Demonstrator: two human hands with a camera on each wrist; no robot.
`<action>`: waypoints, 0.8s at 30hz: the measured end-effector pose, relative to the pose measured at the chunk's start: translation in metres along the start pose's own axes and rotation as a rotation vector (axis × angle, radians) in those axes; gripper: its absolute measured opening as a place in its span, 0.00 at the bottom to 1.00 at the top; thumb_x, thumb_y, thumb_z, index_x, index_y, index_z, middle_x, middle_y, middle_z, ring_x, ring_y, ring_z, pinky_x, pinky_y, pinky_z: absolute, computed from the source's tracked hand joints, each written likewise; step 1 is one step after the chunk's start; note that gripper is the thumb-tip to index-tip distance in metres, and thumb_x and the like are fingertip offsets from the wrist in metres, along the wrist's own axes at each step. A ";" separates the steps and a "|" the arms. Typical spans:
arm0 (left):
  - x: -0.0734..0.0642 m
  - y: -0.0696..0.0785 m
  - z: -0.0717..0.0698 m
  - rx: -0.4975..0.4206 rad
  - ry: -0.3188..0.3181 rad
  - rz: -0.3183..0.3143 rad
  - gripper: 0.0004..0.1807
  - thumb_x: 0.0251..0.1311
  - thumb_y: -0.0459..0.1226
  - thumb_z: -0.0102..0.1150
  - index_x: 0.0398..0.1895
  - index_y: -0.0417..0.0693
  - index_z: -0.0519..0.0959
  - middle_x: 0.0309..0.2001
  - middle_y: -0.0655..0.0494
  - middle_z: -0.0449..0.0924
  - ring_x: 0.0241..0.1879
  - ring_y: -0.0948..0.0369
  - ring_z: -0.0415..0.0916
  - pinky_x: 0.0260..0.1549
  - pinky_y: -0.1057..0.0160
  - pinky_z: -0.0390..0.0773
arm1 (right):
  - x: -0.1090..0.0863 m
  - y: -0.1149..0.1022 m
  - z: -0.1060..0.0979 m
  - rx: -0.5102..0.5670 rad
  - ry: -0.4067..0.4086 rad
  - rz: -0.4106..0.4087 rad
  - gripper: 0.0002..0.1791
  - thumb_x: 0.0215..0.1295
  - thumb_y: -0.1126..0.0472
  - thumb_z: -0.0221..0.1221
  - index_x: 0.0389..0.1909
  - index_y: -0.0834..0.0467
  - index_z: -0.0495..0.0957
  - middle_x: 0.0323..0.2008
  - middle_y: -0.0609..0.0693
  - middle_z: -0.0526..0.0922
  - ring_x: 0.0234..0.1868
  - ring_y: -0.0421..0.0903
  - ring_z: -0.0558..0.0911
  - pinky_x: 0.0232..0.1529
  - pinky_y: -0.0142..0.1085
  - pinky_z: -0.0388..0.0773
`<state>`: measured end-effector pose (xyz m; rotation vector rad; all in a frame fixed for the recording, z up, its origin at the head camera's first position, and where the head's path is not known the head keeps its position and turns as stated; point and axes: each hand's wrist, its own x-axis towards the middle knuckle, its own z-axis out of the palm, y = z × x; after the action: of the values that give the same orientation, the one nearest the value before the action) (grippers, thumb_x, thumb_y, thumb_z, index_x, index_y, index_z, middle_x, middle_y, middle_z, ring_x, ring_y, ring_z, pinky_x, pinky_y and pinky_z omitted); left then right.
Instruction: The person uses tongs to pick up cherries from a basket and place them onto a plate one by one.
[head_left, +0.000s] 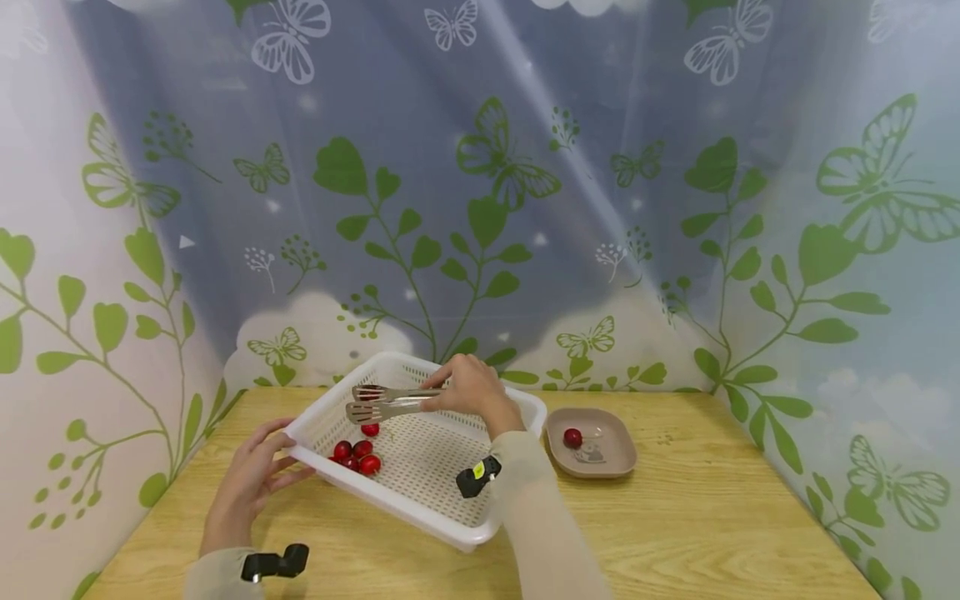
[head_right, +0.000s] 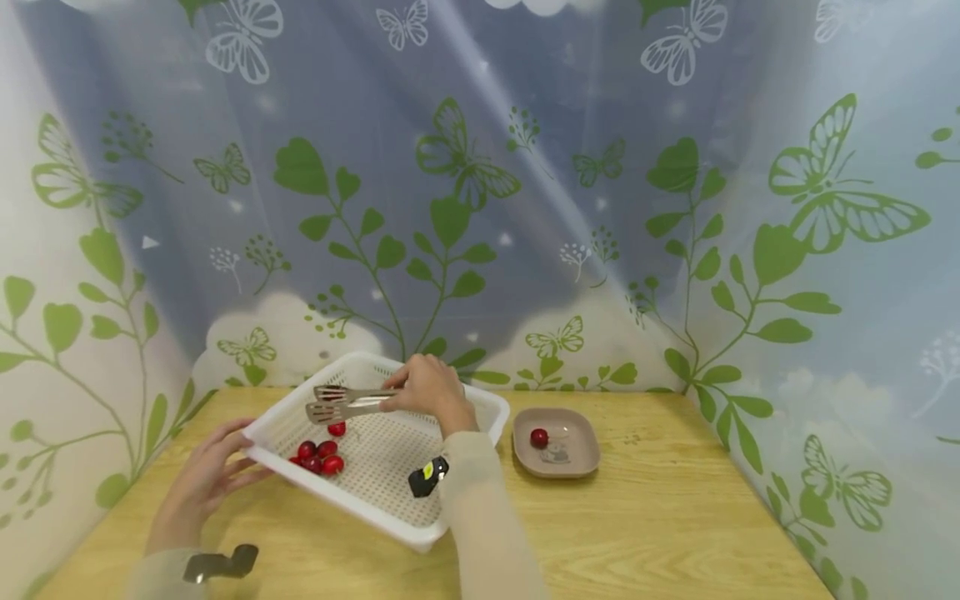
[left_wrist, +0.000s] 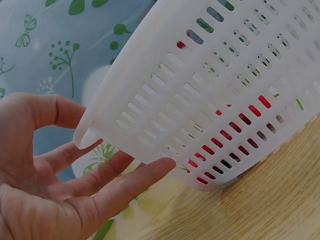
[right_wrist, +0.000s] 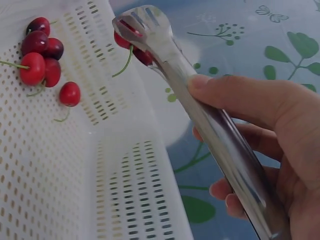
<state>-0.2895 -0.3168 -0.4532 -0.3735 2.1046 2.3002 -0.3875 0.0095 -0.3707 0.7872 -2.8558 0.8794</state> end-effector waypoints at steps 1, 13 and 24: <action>0.000 0.000 0.000 -0.001 0.000 -0.001 0.27 0.74 0.36 0.48 0.75 0.49 0.60 0.66 0.45 0.61 0.44 0.60 0.82 0.50 0.54 0.91 | -0.001 -0.001 -0.003 0.010 0.007 -0.006 0.13 0.54 0.44 0.77 0.41 0.37 0.91 0.50 0.42 0.89 0.35 0.39 0.80 0.32 0.34 0.73; -0.001 -0.001 -0.001 -0.003 -0.001 -0.003 0.27 0.75 0.35 0.46 0.75 0.48 0.59 0.69 0.42 0.58 0.45 0.59 0.81 0.50 0.54 0.91 | -0.025 0.004 -0.031 0.052 0.081 -0.126 0.16 0.58 0.45 0.74 0.47 0.41 0.90 0.51 0.44 0.89 0.48 0.47 0.84 0.40 0.36 0.77; -0.002 0.001 0.000 0.000 -0.005 0.007 0.27 0.74 0.35 0.46 0.75 0.48 0.59 0.64 0.45 0.61 0.44 0.60 0.82 0.50 0.55 0.91 | -0.042 0.008 -0.047 0.012 0.135 -0.260 0.18 0.60 0.48 0.73 0.50 0.47 0.90 0.50 0.47 0.90 0.35 0.44 0.81 0.25 0.28 0.64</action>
<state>-0.2875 -0.3162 -0.4515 -0.3600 2.1068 2.3029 -0.3590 0.0599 -0.3431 1.0291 -2.5600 0.8774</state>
